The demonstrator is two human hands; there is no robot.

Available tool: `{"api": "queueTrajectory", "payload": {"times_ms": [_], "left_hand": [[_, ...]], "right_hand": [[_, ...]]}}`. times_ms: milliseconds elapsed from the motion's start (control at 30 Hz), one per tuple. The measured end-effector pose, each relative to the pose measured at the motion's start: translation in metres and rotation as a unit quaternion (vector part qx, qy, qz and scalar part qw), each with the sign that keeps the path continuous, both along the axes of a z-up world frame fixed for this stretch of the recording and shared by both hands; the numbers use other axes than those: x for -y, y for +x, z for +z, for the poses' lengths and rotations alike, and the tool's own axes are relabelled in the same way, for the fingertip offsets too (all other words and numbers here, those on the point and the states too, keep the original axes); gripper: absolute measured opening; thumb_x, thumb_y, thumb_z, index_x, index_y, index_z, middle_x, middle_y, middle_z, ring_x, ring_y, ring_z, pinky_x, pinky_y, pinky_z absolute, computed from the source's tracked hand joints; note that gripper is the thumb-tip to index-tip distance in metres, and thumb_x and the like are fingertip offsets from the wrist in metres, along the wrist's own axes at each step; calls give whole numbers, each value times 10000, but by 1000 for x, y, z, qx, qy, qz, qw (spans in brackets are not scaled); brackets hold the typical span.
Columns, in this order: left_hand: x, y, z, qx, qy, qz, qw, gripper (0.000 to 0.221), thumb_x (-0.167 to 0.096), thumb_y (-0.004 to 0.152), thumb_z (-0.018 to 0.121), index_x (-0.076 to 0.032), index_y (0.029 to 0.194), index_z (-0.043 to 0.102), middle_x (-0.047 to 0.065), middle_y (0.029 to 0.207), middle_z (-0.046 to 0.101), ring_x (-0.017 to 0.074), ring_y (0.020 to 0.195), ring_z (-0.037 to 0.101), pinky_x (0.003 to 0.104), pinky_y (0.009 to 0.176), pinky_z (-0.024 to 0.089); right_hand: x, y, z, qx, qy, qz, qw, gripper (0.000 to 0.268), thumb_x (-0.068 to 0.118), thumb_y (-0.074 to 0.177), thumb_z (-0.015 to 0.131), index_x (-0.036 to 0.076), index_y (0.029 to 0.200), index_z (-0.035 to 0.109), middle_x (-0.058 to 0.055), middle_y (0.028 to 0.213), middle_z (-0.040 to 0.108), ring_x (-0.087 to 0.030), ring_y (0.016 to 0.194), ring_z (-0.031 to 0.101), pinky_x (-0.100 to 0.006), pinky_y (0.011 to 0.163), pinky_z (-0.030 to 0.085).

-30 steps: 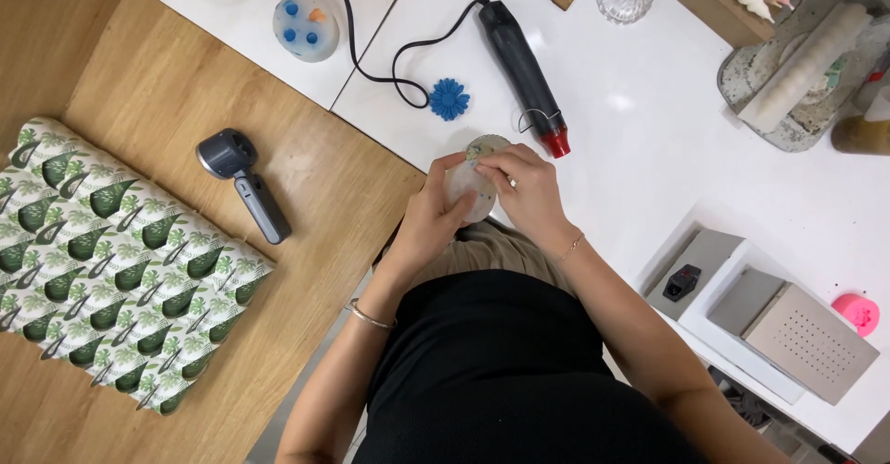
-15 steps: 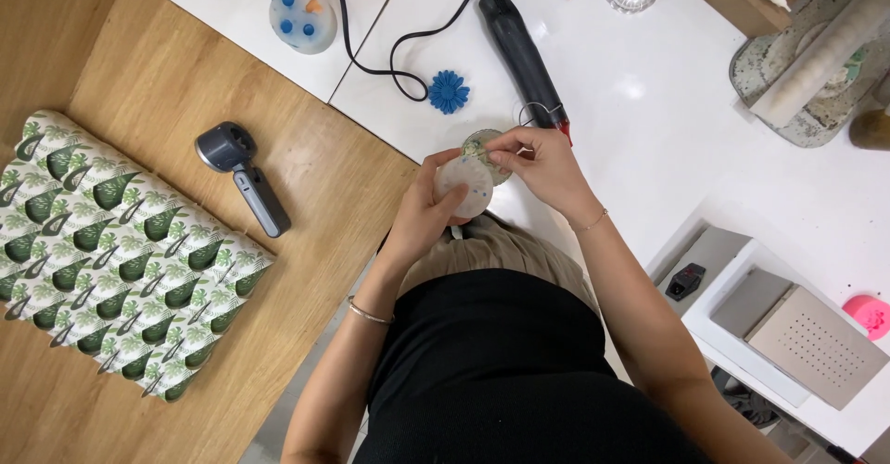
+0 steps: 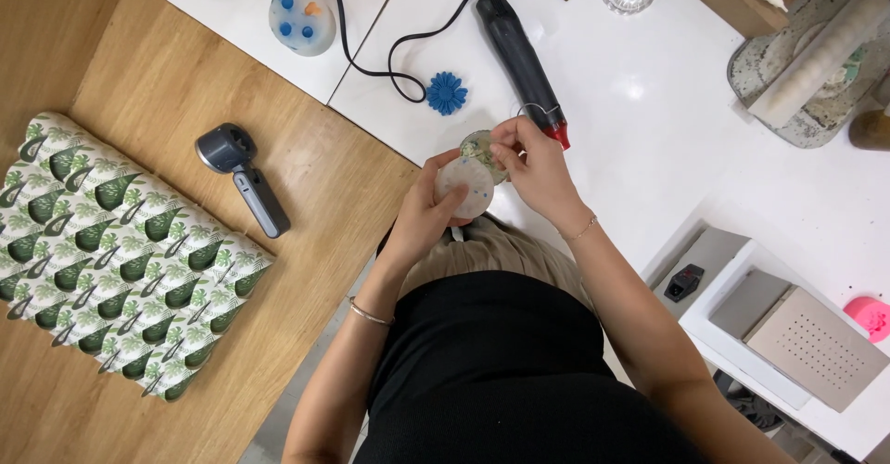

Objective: Placing small wax shapes into a silicone mold and adjusting their position using a sculpting tool.

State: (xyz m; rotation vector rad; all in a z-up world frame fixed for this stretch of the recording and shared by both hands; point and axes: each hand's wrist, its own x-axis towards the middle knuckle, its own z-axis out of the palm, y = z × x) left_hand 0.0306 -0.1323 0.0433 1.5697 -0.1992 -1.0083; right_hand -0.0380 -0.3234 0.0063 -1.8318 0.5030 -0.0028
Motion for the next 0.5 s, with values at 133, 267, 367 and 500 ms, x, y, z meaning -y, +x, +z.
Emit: {"api": "queueTrajectory", "payload": {"times_ms": [133,267,367,500], "left_hand": [[0,1,-1,16,9,-9,1000,539,-112,979,564,-23,1489,414,131,1096,691,158,856,733,301,680,655],[2,2,-2,30,12,-34,999,579,-131,987,574,-23,1532,407,101,926,673,112,749,669,290,652,639],[3,2,-7,1,7,-36,999,593,-145,995,578,-23,1548,402,107,851,613,106,709,645,291,646,637],[5,0,-10,-12,17,-23,1000,600,-152,1009,593,-17,1563,407,115,839,568,121,711,617,296,642,627]], "right_hand": [[-5,7,31,40,-23,29,998,212,127,950,712,49,1147,710,-37,952,744,-108,832,682,-249,685,556],[-9,7,15,66,-33,69,995,166,131,892,770,43,1032,761,-44,974,739,-133,817,696,-257,696,551],[-11,6,-3,76,-45,60,994,113,122,915,759,44,996,771,-46,953,745,-141,818,703,-256,724,561],[-13,4,-8,78,-62,42,994,76,69,982,708,4,1021,712,-82,979,727,-173,795,666,-277,723,552]]}}
